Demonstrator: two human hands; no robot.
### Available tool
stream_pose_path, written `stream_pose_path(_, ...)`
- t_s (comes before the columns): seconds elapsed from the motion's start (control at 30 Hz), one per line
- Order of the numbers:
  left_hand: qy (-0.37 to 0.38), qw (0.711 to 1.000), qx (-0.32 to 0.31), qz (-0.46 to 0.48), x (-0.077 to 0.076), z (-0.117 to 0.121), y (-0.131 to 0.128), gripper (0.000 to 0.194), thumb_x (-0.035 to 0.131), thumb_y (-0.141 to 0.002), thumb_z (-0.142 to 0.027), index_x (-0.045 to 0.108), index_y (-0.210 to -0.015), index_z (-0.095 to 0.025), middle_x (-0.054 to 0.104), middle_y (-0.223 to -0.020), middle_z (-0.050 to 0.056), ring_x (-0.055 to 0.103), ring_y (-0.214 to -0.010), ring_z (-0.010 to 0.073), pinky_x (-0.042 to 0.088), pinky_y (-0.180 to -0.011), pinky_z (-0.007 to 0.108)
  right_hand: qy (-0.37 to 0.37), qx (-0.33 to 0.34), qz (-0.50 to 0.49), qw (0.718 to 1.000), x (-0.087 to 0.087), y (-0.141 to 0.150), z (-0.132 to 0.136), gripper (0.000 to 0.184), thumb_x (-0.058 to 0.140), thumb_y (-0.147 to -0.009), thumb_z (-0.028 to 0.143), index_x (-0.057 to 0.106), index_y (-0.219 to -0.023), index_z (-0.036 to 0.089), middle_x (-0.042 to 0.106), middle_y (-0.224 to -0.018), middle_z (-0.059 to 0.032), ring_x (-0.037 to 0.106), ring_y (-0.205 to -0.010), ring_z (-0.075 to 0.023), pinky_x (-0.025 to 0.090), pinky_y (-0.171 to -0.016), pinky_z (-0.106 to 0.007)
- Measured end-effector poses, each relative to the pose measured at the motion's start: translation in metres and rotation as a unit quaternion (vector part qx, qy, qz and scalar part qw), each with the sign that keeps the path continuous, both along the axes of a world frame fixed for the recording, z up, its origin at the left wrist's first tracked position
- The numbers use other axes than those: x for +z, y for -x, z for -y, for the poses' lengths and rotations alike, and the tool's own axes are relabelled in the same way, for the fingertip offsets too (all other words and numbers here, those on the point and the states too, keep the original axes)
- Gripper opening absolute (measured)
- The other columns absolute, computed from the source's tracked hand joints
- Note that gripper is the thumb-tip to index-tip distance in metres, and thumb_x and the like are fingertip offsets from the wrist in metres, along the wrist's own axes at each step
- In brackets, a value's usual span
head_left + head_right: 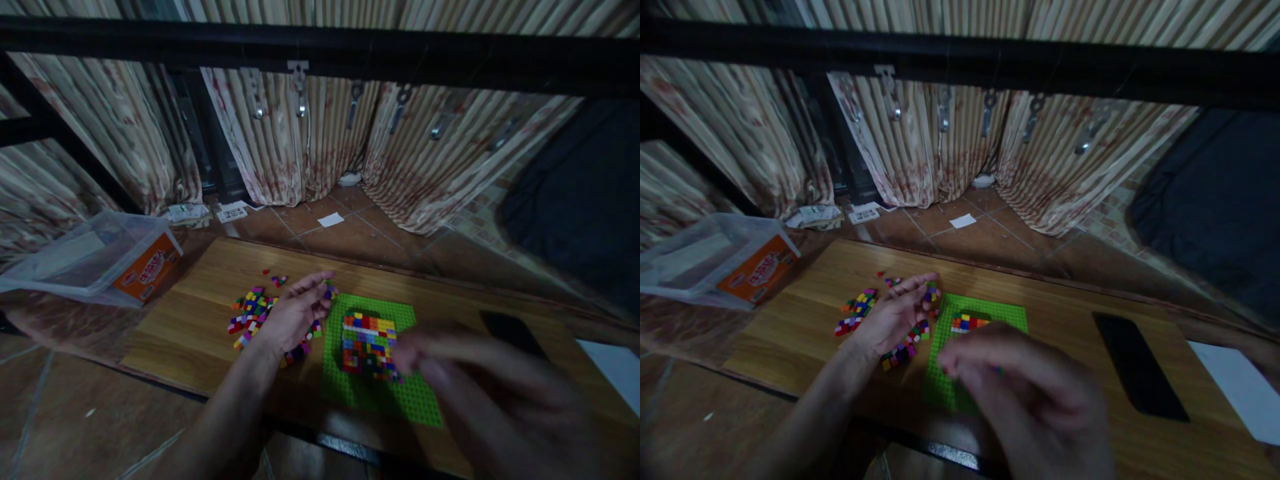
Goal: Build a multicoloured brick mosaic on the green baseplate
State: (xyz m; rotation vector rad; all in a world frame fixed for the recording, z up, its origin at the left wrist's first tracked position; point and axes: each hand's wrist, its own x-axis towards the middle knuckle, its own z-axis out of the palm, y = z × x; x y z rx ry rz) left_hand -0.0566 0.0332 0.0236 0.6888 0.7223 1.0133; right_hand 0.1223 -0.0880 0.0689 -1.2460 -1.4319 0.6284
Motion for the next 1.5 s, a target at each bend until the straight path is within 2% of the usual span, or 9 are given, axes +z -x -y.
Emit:
stream_pose_path(0.1, 0.004, 0.999, -0.037, 0.020, -0.001, 0.004, -0.008, 0.030, 0.072, -0.073, -0.022, 0.067, -0.102, -0.015, 0.067, -0.079, 0.003, 0.061, -0.065, 0.0076, 0.047, -0.061, 0.018, -0.015, -0.094, -0.026, 0.995, -0.010, 0.003, -0.040, 0.013, 0.066, -0.081, 0.027, 0.072, -0.093, 0.027, 0.073, -0.088, -0.0018, 0.067, -0.080, -0.0196, 0.056, -0.070, -0.033)
stream_pose_path(0.2, 0.001, 0.998, -0.060, 0.030, -0.002, 0.005, -0.013, 0.026, 0.074, -0.073, -0.023, 0.066, -0.096, -0.015, 0.068, -0.080, 0.003, 0.064, -0.069, 0.0098, 0.049, -0.062, 0.019, 0.002, -0.054, 0.002, 0.999, -0.025, 0.005, -0.061, 0.013, 0.068, -0.078, 0.028, 0.073, -0.090, 0.026, 0.072, -0.087, -0.0016, 0.066, -0.080, -0.0177, 0.055, -0.071, -0.030)
stream_pose_path(0.5, -0.033, 0.997, -0.074, -0.011, -0.005, 0.010, -0.023, 0.023, 0.075, -0.071, -0.027, 0.064, -0.086, -0.013, 0.065, -0.072, 0.001, 0.062, -0.067, 0.0091, 0.049, -0.067, 0.021, 0.028, -0.029, -0.014, 0.999, -0.043, 0.011, -0.068, 0.013, 0.064, -0.081, 0.030, 0.073, -0.089, 0.025, 0.069, -0.084, -0.0016, 0.064, -0.082, -0.0169, 0.051, -0.072, -0.029)
stream_pose_path(0.63, -0.097, 0.991, -0.077, -0.056, -0.007, 0.010, -0.026, 0.026, 0.074, -0.072, -0.029, 0.064, -0.090, -0.013, 0.065, -0.077, 0.001, 0.060, -0.069, 0.0099, 0.048, -0.070, 0.023, 0.068, -0.030, -0.093, 0.993, -0.047, 0.012, -0.071, 0.012, 0.066, -0.078, 0.030, 0.074, -0.084, 0.024, 0.070, -0.083, -0.0015, 0.064, -0.079, -0.0167, 0.051, -0.070, -0.029)
stream_pose_path(0.83, -0.210, 0.958, -0.065, -0.184, -0.010, 0.010, -0.030, 0.016, 0.063, -0.080, -0.028, 0.063, -0.083, -0.012, 0.059, -0.067, 0.000, 0.053, -0.061, 0.0091, 0.044, -0.061, 0.021, 0.138, -0.048, -0.268, 0.952, -0.058, 0.018, -0.073, 0.009, 0.075, -0.069, 0.029, 0.075, -0.076, 0.023, 0.072, -0.075, 0.0004, 0.063, -0.068, -0.0137, 0.049, -0.066, -0.026)
stream_pose_path(1.07, -0.231, 0.948, -0.075, -0.207, -0.015, 0.008, -0.031, 0.016, 0.060, -0.082, -0.029, 0.061, -0.084, -0.013, 0.058, -0.067, 0.000, 0.053, -0.062, 0.0101, 0.043, -0.061, 0.022, 0.187, -0.035, -0.420, 0.888, -0.059, 0.020, -0.073, 0.016, 0.082, -0.060, 0.031, 0.075, -0.071, 0.021, 0.070, -0.069, -0.0001, 0.060, -0.062, -0.0112, 0.048, -0.061, -0.024)
stream_pose_path(1.17, -0.221, 0.950, -0.073, -0.209, -0.014, 0.007, -0.029, 0.016, 0.061, -0.081, -0.029, 0.061, -0.083, -0.013, 0.058, -0.066, -0.001, 0.053, -0.061, 0.0099, 0.043, -0.060, 0.022, 0.169, -0.065, -0.379, 0.907, -0.057, 0.012, -0.073, 0.018, 0.080, -0.062, 0.033, 0.075, -0.075, 0.022, 0.070, -0.071, 0.0001, 0.059, -0.061, -0.0110, 0.048, -0.061, -0.025)
stream_pose_path(1.3, -0.185, 0.948, -0.033, -0.257, -0.014, 0.001, -0.024, 0.016, 0.061, -0.080, -0.030, 0.060, -0.083, -0.014, 0.060, -0.065, -0.001, 0.056, -0.061, 0.0107, 0.043, -0.058, 0.021, 0.156, -0.105, -0.204, 0.961, -0.058, -0.005, -0.073, 0.019, 0.075, -0.068, 0.034, 0.075, -0.083, 0.023, 0.072, -0.071, -0.0003, 0.063, -0.064, -0.0143, 0.050, -0.063, -0.028)
stream_pose_path(1.5, -0.129, 0.946, -0.016, -0.298, -0.023, -0.005, -0.019, 0.012, 0.056, -0.080, -0.028, 0.057, -0.081, -0.016, 0.060, -0.060, -0.002, 0.056, -0.053, 0.0104, 0.042, -0.052, 0.020, 0.189, -0.080, -0.027, 0.978, -0.068, -0.019, -0.068, 0.020, 0.067, -0.074, 0.035, 0.073, -0.087, 0.021, 0.074, -0.087, -0.0040, 0.067, -0.081, -0.0206, 0.051, -0.074, -0.033)
